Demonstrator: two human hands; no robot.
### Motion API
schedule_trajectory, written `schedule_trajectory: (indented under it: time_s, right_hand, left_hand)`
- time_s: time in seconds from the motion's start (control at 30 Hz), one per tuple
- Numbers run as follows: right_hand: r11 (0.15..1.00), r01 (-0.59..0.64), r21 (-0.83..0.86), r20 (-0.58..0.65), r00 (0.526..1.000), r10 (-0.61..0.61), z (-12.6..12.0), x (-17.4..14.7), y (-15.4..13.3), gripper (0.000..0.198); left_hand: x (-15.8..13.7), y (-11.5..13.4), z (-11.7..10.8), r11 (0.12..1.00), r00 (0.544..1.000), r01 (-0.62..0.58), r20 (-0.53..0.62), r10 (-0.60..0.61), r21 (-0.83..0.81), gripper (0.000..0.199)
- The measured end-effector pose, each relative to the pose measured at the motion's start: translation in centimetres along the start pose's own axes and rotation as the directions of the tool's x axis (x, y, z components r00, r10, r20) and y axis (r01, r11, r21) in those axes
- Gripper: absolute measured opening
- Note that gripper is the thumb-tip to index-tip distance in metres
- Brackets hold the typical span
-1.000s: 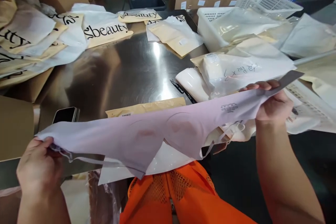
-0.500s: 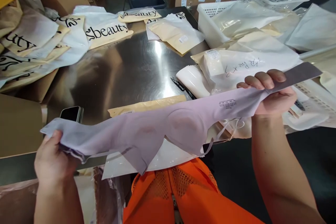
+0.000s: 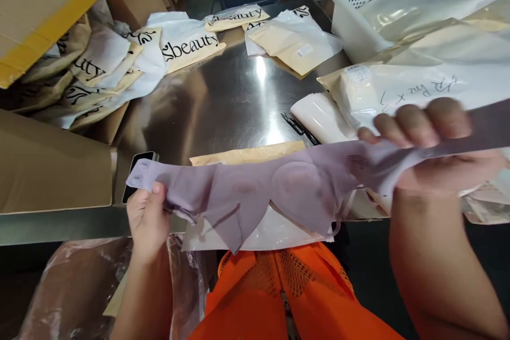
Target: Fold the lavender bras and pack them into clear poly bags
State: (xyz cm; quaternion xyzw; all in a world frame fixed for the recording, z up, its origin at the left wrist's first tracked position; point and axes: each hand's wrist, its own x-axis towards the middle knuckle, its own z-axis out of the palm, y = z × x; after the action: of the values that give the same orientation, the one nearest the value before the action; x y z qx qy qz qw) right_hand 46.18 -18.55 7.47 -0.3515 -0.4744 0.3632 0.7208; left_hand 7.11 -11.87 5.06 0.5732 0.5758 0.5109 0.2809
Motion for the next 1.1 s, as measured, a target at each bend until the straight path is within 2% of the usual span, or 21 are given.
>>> schedule_trajectory:
  time_s: [0.07,0.1,0.17,0.2,0.23,0.27,0.33,0.37,0.47,0.53,0.57,0.63,0.7,0.73,0.77,0.83,0.9,0.97,1.0,1.03,1.1]
  right_hand:
    - [0.998,-0.054,-0.028,0.169,0.984,0.058,4.5,-0.5,1.7,0.042]
    - [0.985,-0.106,-0.133,0.268,0.953,0.139,6.6,-0.7,2.6,0.031]
    - [0.926,-0.120,-0.357,0.489,0.821,0.295,9.7,-1.2,4.4,0.027]
    - [0.897,-0.095,-0.431,0.531,0.777,0.338,10.5,-1.3,5.0,0.030]
    - [0.880,-0.074,-0.469,0.529,0.774,0.347,10.6,-1.4,5.3,0.033]
    - [0.873,-0.071,-0.483,0.475,0.816,0.329,10.1,-1.5,5.4,0.034]
    - [0.867,-0.127,-0.482,0.231,0.936,0.265,7.9,-1.7,5.0,0.034]
    - [0.871,-0.162,-0.463,0.091,0.969,0.229,6.4,-2.0,4.6,0.033]
    - [0.897,-0.237,-0.374,-0.226,0.961,0.160,2.0,-3.7,2.9,0.029]
    - [0.902,-0.270,-0.336,-0.355,0.924,0.144,0.0,-5.4,1.9,0.026]
    - [0.900,-0.285,-0.330,-0.410,0.902,0.135,-0.8,-6.3,1.6,0.025]
    - [0.889,-0.311,-0.336,-0.506,0.856,0.107,-1.8,-8.2,1.0,0.022]
    - [0.865,-0.339,-0.371,-0.573,0.816,0.074,-2.2,-10.0,0.7,0.022]
    - [0.844,-0.354,-0.404,-0.599,0.800,0.049,-2.3,-10.7,0.5,0.022]
    - [0.816,-0.371,-0.443,-0.622,0.782,0.018,-2.2,-11.4,0.4,0.021]
    - [0.738,-0.406,-0.539,-0.646,0.762,-0.053,-1.6,-12.3,0.1,0.020]
    - [0.629,-0.389,-0.674,-0.563,0.821,-0.096,-0.5,-12.5,0.0,0.016]
    - [0.530,-0.239,-0.814,-0.316,0.947,-0.057,0.9,-12.0,0.2,0.014]
    - [0.503,-0.123,-0.856,-0.151,0.988,-0.015,1.7,-11.4,0.6,0.015]
    - [0.490,-0.010,-0.871,0.008,0.999,0.033,2.6,-10.7,1.1,0.018]
    - [0.465,0.145,-0.873,0.240,0.959,0.152,4.6,-9.0,2.8,0.029]
  left_hand:
    - [0.2,0.9,0.6,0.984,0.994,0.041,-0.093,-0.057,-0.171,0.033]
    - [0.3,1.3,0.8,0.969,0.988,0.057,-0.127,-0.090,-0.239,0.031]
    - [0.6,2.1,0.8,0.947,0.977,0.072,-0.171,-0.131,-0.312,0.029]
    - [0.8,2.4,0.7,0.943,0.972,0.075,-0.187,-0.142,-0.324,0.028]
    - [1.0,2.6,0.5,0.945,0.970,0.084,-0.190,-0.150,-0.316,0.026]
    - [1.1,2.8,0.3,0.952,0.970,0.092,-0.192,-0.152,-0.292,0.023]
    - [1.2,3.0,-0.2,0.973,0.974,0.099,-0.178,-0.138,-0.210,0.018]
    - [1.1,3.0,-0.2,0.979,0.980,0.095,-0.157,-0.123,-0.179,0.016]
    - [0.3,3.3,0.7,0.994,0.999,0.009,-0.041,-0.013,-0.107,0.022]
    - [-0.6,3.8,2.3,0.998,0.980,-0.047,0.194,0.052,-0.033,0.033]
    - [-1.2,4.2,3.3,0.998,0.934,-0.070,0.351,0.067,-0.002,0.038]
    - [-2.1,5.2,5.1,0.990,0.750,-0.143,0.655,0.098,0.016,0.038]
    - [-2.5,6.0,6.3,0.962,0.585,-0.270,0.787,0.196,-0.038,0.029]
    - [-2.6,6.1,6.5,0.940,0.566,-0.334,0.783,0.258,-0.069,0.025]
    - [-2.5,6.1,6.4,0.920,0.598,-0.382,0.737,0.314,-0.082,0.023]
    - [-2.2,5.3,5.5,0.918,0.749,-0.394,0.562,0.350,-0.047,0.024]
    - [-2.1,3.8,3.7,0.948,0.884,-0.318,0.367,0.291,0.014,0.026]
    - [-2.5,2.0,1.4,0.975,0.957,-0.216,0.212,0.200,0.055,0.025]
    - [-2.8,1.1,0.3,0.984,0.978,-0.161,0.149,0.149,0.072,0.025]
    - [-3.3,0.2,-0.9,0.991,0.991,-0.099,0.097,0.090,0.092,0.024]
    - [-4.3,-1.4,-3.1,0.990,0.999,0.031,0.018,-0.034,0.138,0.026]
